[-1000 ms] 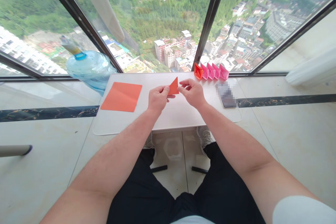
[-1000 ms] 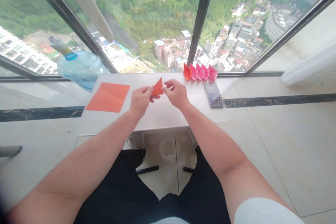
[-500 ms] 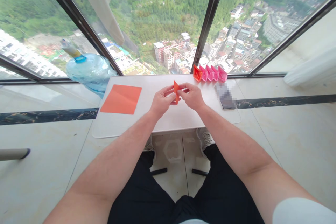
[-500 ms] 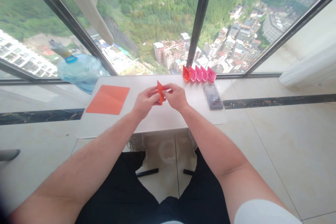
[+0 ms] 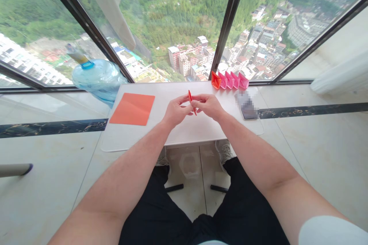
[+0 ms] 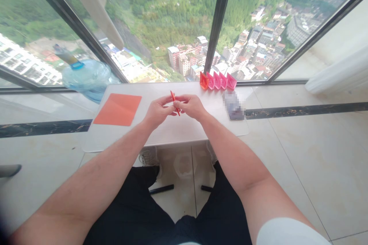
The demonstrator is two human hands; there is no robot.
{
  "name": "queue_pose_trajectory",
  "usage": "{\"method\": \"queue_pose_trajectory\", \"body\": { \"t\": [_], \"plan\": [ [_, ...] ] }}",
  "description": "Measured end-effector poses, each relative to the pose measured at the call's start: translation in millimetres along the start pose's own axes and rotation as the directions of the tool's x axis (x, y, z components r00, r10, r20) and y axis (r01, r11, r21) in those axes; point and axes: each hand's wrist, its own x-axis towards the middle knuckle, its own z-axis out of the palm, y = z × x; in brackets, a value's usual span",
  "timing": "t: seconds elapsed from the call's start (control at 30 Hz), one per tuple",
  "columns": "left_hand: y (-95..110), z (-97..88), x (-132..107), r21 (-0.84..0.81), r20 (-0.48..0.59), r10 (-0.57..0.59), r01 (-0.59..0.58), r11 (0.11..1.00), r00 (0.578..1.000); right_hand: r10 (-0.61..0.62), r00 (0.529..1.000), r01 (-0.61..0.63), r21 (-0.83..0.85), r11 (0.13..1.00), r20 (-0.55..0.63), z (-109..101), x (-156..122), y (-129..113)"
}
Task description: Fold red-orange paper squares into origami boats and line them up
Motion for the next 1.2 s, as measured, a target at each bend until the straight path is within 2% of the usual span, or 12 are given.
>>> {"method": "queue_pose_trajectory", "body": {
  "t": [0.1, 0.23, 0.33, 0.47, 0.6, 0.67, 0.8, 0.87, 1.03, 1.2],
  "plan": [
    [-4, 0.1, 2, 0.016, -0.032, -0.016, 0.017, 1.0, 0.999, -0.044, 0.998, 0.042, -0.059, 0.997, -0.033, 3, 0, 2],
    [-9, 0.7, 4, 0.028, -0.094, -0.024, 0.026, 0.999, 0.995, -0.151, 0.982, 0.119, -0.252, 0.96, -0.112, 6, -1, 9],
    [-11, 2.4, 4, 0.033, -0.105, -0.013, 0.017, 0.999, 0.994, -0.201, 0.965, 0.121, -0.397, 0.91, -0.166, 7, -2, 12],
    [-12, 6.3, 4, 0.022, -0.151, -0.011, 0.015, 1.0, 0.988, -0.228, 0.957, 0.115, -0.486, 0.867, -0.181, 8, -5, 11],
    [-11, 10.1, 2, 0.091, -0.224, -0.04, 0.062, 0.994, 0.974, -0.226, 0.962, 0.101, -0.562, 0.821, -0.156, 13, -8, 6],
    [-11, 11.6, 1, 0.187, -0.249, -0.04, 0.088, 0.978, 0.968, -0.217, 0.964, 0.075, -0.628, 0.774, -0.152, 16, -10, 3],
    [-13, 14.6, -1, 0.446, -0.283, 0.095, 0.043, 0.894, 0.955, -0.177, 0.971, -0.005, -0.759, 0.651, -0.158, 21, -9, 1],
    [-14, 16.4, 0, 0.523, -0.308, 0.143, 0.042, 0.851, 0.94, -0.155, 0.976, -0.029, -0.798, 0.602, -0.152, 23, -9, 1],
    [-16, 20.5, 3, 0.495, -0.363, 0.02, 0.175, 0.851, 0.932, -0.156, 0.976, -0.051, -0.854, 0.518, -0.152, 23, -8, -1],
    [-16, 24.3, 5, 0.477, -0.349, 0.035, 0.146, 0.867, 0.936, -0.118, 0.976, -0.107, -0.871, 0.48, -0.185, 20, -8, -3]
  ]
}}
